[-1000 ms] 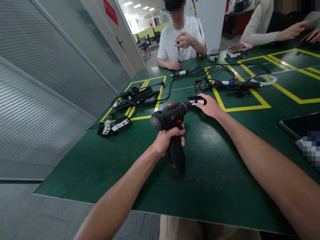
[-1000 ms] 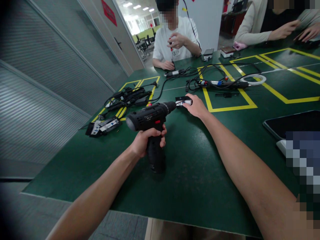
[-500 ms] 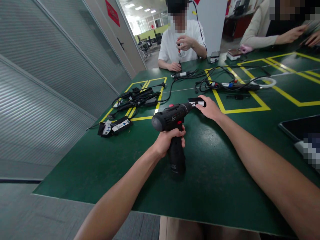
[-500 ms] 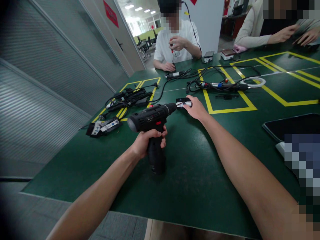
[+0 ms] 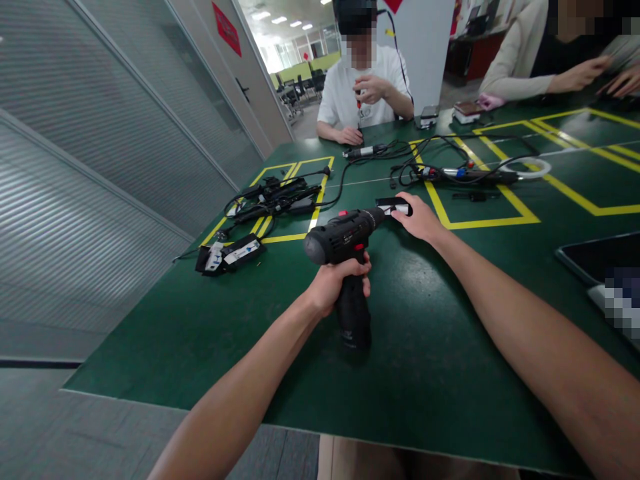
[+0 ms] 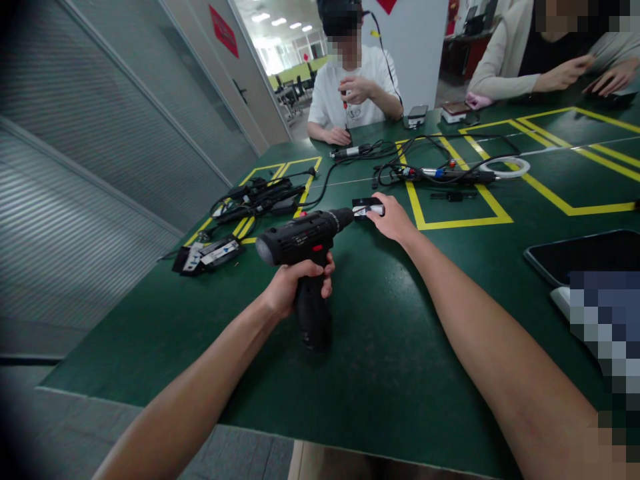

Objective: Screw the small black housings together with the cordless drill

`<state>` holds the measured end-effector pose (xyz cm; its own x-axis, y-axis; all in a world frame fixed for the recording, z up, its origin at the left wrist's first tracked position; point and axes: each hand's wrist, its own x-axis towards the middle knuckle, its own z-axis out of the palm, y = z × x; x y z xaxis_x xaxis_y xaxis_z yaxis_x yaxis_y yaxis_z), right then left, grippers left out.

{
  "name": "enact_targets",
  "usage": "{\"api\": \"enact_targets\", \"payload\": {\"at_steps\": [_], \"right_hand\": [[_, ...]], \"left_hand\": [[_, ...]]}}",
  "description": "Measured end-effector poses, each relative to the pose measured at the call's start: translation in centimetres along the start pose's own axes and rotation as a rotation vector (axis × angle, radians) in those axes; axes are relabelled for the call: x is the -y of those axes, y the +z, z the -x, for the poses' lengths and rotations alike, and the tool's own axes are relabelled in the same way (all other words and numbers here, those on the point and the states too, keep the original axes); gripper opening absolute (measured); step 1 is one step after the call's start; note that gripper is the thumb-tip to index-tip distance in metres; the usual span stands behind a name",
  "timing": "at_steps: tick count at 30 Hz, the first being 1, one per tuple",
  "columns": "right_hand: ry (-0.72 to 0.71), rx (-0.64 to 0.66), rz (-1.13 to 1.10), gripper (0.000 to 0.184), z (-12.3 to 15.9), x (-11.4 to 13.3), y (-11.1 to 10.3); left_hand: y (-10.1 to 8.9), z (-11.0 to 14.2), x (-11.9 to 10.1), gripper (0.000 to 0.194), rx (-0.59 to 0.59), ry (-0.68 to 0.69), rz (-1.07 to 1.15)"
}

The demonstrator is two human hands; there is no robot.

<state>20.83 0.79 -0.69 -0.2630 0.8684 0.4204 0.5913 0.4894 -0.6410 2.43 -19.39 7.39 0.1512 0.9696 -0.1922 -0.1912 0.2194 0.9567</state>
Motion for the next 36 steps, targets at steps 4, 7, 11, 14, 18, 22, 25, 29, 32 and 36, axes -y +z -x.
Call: {"api": "enact_targets", "payload": {"at_steps": [4,7,11,14,18,22,25,29,32,36], "right_hand": [[-0.011,-0.004,0.002,0.047,-0.05,-0.14,0.09],[-0.018,-0.007,0.002,0.047,-0.10,-0.28,0.17],[-0.030,-0.015,-0.004,0.046,-0.16,-0.43,0.30],[-0.048,-0.023,-0.009,0.044,-0.20,-0.48,0.35],[-0.051,-0.023,-0.014,0.044,-0.19,-0.50,0.34],[-0.035,-0.019,-0.015,0.044,-0.19,-0.50,0.33],[-0.036,-0.016,-0.020,0.044,-0.22,-0.53,0.36],[-0.039,-0.017,-0.023,0.045,-0.24,-0.59,0.41],[-0.041,-0.020,-0.019,0.047,-0.24,-0.65,0.46],[-0.034,-0.017,-0.019,0.047,-0.22,-0.64,0.48]], "left_hand": [[-0.01,0.03,0.03,0.026,-0.002,-0.005,-0.004],[-0.02,0.05,0.06,0.025,0.001,-0.001,-0.005],[-0.04,0.03,0.08,0.025,0.005,0.000,-0.001],[-0.04,0.02,0.06,0.026,-0.002,0.003,-0.007],[-0.04,0.02,0.01,0.025,0.005,-0.005,0.002],[0.00,0.06,-0.05,0.025,0.006,-0.003,-0.002],[0.04,0.11,-0.07,0.027,-0.002,-0.002,0.001],[0.03,0.10,-0.05,0.026,-0.001,-0.009,0.010],[-0.05,0.04,-0.02,0.025,0.010,-0.004,0.008],[-0.19,-0.01,0.09,0.024,0.014,0.001,0.012]]}}
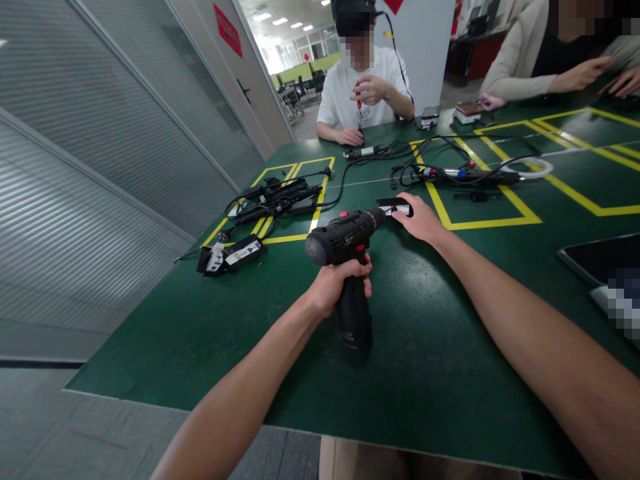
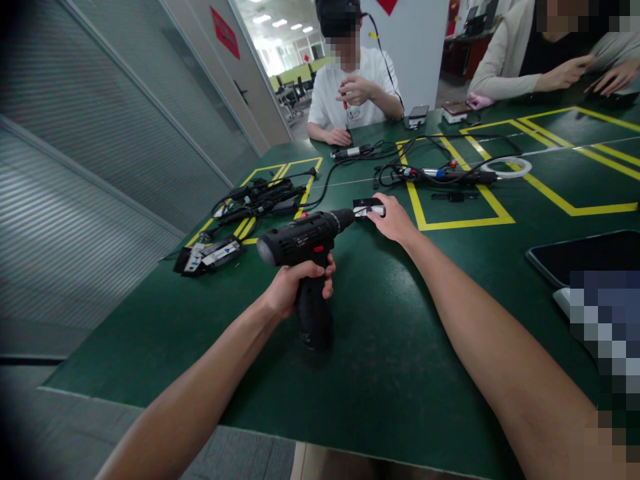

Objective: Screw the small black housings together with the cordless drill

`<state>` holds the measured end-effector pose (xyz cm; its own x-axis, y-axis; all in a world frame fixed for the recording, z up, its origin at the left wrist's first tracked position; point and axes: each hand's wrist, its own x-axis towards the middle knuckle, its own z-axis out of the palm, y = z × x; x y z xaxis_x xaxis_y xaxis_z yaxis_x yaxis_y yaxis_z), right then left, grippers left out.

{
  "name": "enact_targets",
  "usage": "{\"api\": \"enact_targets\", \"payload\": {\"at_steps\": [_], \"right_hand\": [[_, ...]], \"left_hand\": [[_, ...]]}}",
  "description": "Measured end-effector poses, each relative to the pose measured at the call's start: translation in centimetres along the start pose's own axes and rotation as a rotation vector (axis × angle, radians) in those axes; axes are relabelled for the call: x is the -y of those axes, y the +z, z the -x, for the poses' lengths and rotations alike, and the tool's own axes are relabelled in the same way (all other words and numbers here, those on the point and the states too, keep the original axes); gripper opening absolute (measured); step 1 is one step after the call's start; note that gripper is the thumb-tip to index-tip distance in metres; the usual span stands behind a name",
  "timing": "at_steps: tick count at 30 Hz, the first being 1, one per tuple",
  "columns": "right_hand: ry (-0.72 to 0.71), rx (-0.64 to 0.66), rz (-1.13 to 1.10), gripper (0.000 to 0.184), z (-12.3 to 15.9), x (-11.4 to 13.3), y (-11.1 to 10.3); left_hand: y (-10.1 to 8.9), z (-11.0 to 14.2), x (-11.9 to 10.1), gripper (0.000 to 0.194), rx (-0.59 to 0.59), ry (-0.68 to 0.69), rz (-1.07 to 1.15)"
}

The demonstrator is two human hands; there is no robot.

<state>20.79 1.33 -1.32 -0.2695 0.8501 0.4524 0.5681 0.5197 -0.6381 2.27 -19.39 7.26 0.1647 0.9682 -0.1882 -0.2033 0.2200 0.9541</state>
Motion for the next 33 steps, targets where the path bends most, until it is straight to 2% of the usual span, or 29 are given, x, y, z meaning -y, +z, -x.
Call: {"api": "enact_targets", "payload": {"at_steps": [22,33], "right_hand": [[0.008,0.019,0.026,0.047,0.20,0.64,-0.32],[0.009,0.021,0.011,0.047,0.15,0.17,-0.13]], "left_hand": [[0.08,0.05,-0.08,0.027,0.004,-0.001,-0.005],[0.06,0.10,0.01,0.026,0.005,0.001,-0.002]]}}
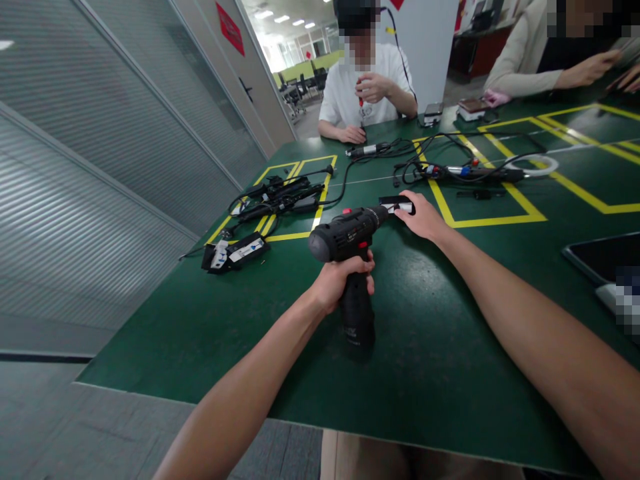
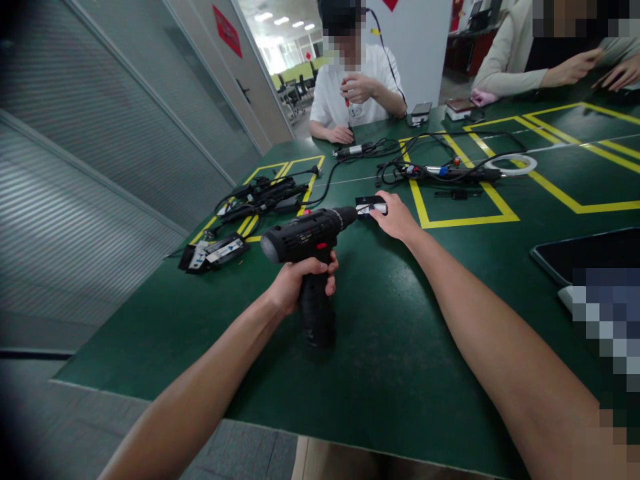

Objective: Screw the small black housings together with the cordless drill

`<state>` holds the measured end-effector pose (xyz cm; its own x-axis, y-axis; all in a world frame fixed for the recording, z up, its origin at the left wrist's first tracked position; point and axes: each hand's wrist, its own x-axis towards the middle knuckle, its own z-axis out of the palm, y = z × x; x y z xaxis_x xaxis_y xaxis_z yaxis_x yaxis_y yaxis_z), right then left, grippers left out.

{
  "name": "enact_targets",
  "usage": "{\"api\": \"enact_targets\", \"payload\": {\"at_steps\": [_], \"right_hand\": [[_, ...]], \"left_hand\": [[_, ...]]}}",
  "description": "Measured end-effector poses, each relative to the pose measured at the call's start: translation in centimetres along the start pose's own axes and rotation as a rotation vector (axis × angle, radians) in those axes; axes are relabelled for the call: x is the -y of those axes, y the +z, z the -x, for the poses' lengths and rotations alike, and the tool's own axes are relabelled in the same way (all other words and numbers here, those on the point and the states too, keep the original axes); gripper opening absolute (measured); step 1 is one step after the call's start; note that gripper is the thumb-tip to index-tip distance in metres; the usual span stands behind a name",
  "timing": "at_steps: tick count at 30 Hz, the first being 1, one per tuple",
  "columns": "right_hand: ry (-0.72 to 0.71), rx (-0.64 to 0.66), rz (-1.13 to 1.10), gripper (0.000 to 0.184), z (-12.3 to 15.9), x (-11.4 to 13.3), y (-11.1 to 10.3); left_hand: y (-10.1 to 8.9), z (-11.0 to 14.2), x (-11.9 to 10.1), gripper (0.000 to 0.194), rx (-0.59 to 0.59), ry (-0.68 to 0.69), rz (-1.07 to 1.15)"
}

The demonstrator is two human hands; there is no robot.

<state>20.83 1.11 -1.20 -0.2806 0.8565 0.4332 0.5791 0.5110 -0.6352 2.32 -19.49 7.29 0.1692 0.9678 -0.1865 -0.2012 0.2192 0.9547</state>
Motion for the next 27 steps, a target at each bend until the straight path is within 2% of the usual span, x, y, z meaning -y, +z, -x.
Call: {"api": "enact_targets", "payload": {"at_steps": [27], "right_hand": [[-0.002,-0.002,-0.004,0.047,-0.02,0.12,-0.09]], "left_hand": [[0.12,-0.05,-0.15,0.028,-0.030,-0.007,-0.012]]}}
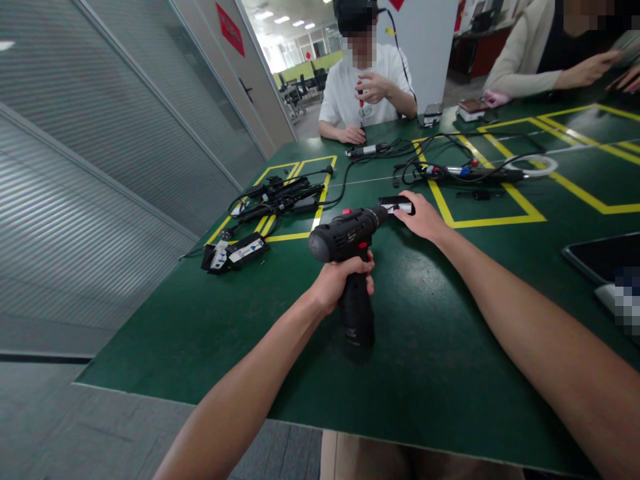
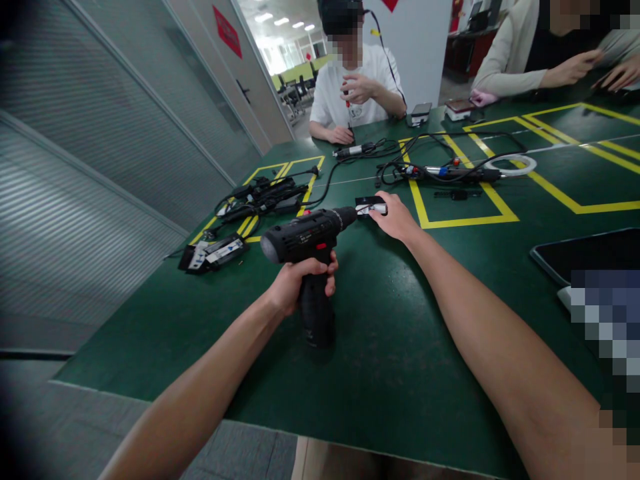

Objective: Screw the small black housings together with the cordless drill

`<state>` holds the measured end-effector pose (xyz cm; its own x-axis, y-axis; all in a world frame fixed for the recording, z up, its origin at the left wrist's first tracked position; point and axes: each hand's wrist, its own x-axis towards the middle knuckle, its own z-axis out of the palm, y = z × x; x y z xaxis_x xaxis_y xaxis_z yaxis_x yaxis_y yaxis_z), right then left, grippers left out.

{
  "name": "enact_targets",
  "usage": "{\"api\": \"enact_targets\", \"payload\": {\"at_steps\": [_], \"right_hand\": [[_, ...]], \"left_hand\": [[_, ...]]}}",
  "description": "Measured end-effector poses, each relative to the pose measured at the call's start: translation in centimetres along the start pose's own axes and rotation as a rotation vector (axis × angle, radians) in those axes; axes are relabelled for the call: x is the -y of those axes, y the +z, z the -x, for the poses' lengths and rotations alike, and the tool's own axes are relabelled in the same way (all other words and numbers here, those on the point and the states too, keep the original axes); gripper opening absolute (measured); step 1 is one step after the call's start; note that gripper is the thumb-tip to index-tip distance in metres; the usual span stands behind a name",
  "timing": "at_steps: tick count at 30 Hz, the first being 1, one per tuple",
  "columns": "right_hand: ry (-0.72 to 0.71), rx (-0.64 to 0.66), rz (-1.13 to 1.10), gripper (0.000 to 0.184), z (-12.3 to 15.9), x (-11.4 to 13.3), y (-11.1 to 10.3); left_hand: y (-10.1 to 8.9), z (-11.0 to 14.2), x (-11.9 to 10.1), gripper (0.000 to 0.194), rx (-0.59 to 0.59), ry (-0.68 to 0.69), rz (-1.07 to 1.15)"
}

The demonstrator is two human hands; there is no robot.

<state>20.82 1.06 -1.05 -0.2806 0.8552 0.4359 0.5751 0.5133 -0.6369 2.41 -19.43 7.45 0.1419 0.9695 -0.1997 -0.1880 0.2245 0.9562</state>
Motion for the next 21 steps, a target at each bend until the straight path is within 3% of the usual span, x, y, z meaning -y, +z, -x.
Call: {"api": "enact_targets", "payload": {"at_steps": [21], "right_hand": [[-0.016,0.003,-0.005,0.048,-0.09,-0.14,0.00]], "left_hand": [[-0.09,0.00,0.18,0.025,0.010,-0.001,0.000]]}}
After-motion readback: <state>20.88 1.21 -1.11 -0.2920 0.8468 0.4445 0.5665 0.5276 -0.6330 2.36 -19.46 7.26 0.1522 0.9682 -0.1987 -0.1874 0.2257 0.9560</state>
